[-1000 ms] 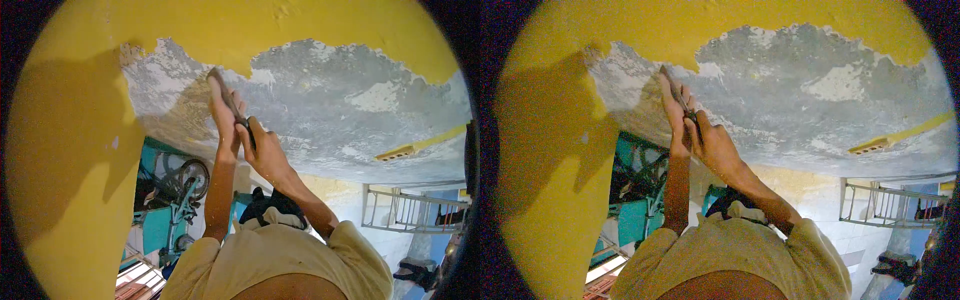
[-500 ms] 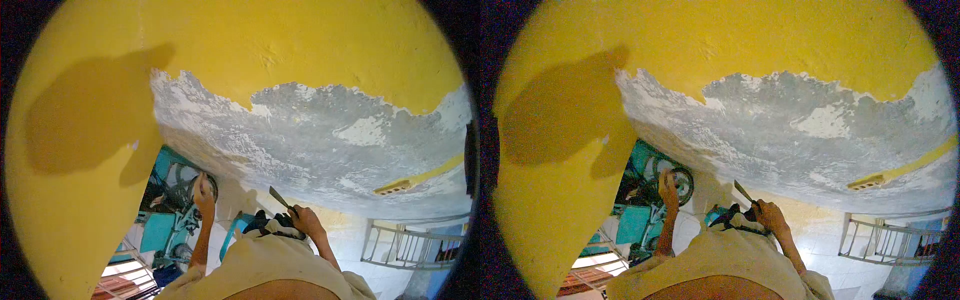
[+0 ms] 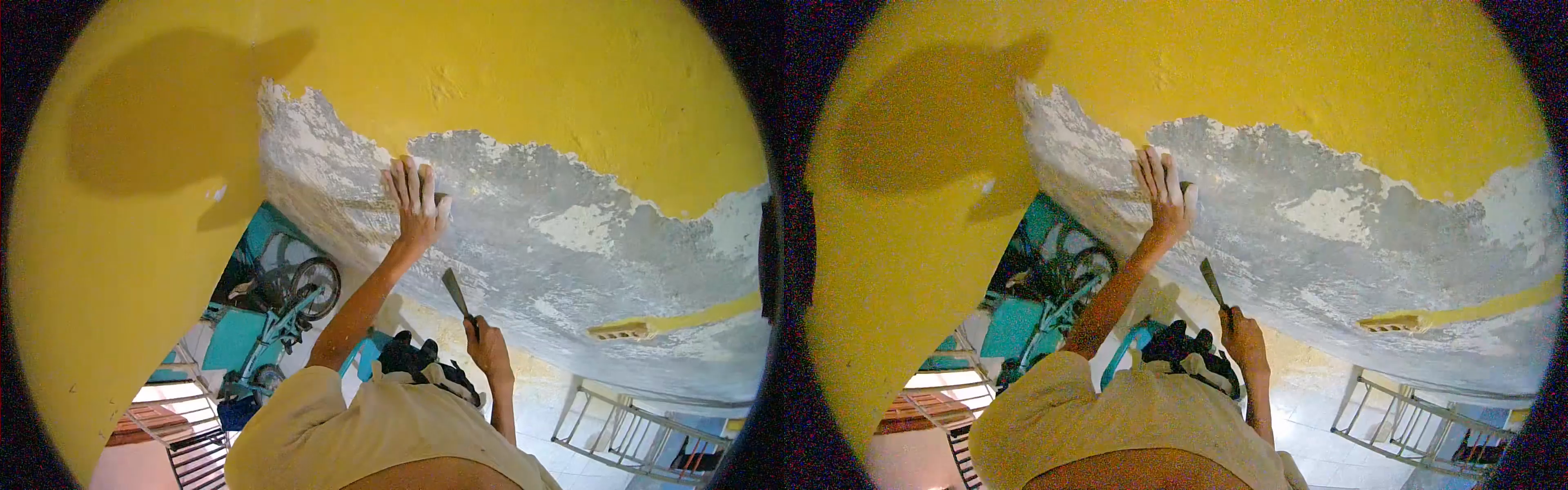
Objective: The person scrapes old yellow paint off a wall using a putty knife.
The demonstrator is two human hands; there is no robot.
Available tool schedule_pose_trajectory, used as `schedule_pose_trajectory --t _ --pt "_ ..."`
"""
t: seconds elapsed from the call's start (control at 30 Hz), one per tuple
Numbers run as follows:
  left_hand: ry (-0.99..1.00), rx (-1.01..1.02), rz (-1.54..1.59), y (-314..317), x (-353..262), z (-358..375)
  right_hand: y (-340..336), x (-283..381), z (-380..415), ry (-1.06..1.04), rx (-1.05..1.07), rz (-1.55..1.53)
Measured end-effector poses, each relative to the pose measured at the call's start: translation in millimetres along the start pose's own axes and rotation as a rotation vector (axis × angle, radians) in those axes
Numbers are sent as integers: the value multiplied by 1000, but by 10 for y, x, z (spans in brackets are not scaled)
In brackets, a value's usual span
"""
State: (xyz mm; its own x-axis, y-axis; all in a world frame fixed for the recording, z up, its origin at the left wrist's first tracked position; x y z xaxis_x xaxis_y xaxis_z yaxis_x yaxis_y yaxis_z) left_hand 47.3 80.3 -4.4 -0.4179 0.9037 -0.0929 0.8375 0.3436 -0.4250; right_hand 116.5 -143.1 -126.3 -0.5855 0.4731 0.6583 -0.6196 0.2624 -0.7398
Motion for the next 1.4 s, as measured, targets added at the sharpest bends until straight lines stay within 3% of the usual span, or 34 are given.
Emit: schedule_pose_trajectory --t 0.13,0.33,0.4,0.43,0.5,0.53,0.6,0.63,0.77,0.83,0.93,1.07,1.17,1.4 --pt "24 71 16 82 43 208 213 -348 211 101 157 96" --pt "-78 72 97 135 -127 638 82 -352 249 69 58 139" --pt "-312 184 245 132 -112 896 12 -250 172 83 13 60" --pt "-312 188 250 102 -186 1063 -28 -183 136 94 -29 -26" --pt "-903 168 957 406 -65 1726 -104 80 41 105 -79 -199" --pt "-900 189 967 405 -37 1788 -126 235 -14 123 -97 -277" --pt "-1046 257 1283 473 -112 1776 -119 572 -124 63 -139 -476" --pt "-1034 160 1348 290 -143 1362 -46 711 -198 70 -101 -582" --pt "-980 241 1203 157 173 679 100 1289 -466 -20 -148 -669" --pt "-933 207 1389 3 129 125 172 1425 -593 -35 -226 -692" --pt "-1047 177 1342 133 268 199 184 1534 -656 -39 -366 -716" --pt "-967 178 1313 151 309 282 329 1423 -668 -48 -490 -641" --pt "-969 295 1431 212 255 316 322 1461 -679 -49 -483 -589" --pt "-1050 242 1434 90 255 257 213 1596 -574 -41 -562 -555"
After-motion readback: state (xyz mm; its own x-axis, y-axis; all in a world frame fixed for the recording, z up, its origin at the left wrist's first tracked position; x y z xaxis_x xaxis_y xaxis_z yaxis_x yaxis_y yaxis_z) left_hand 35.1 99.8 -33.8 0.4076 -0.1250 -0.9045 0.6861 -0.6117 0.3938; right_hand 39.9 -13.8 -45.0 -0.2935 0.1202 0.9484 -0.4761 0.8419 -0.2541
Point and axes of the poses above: each hand's wrist, its own z-axis away from the middle knuckle, its own y-axis out of the palm, x = y × z, the point moved 10 cm from there along -z, towards the middle knuckle, and after that the axes turned 10 degrees about y, right-handed, at the moved point
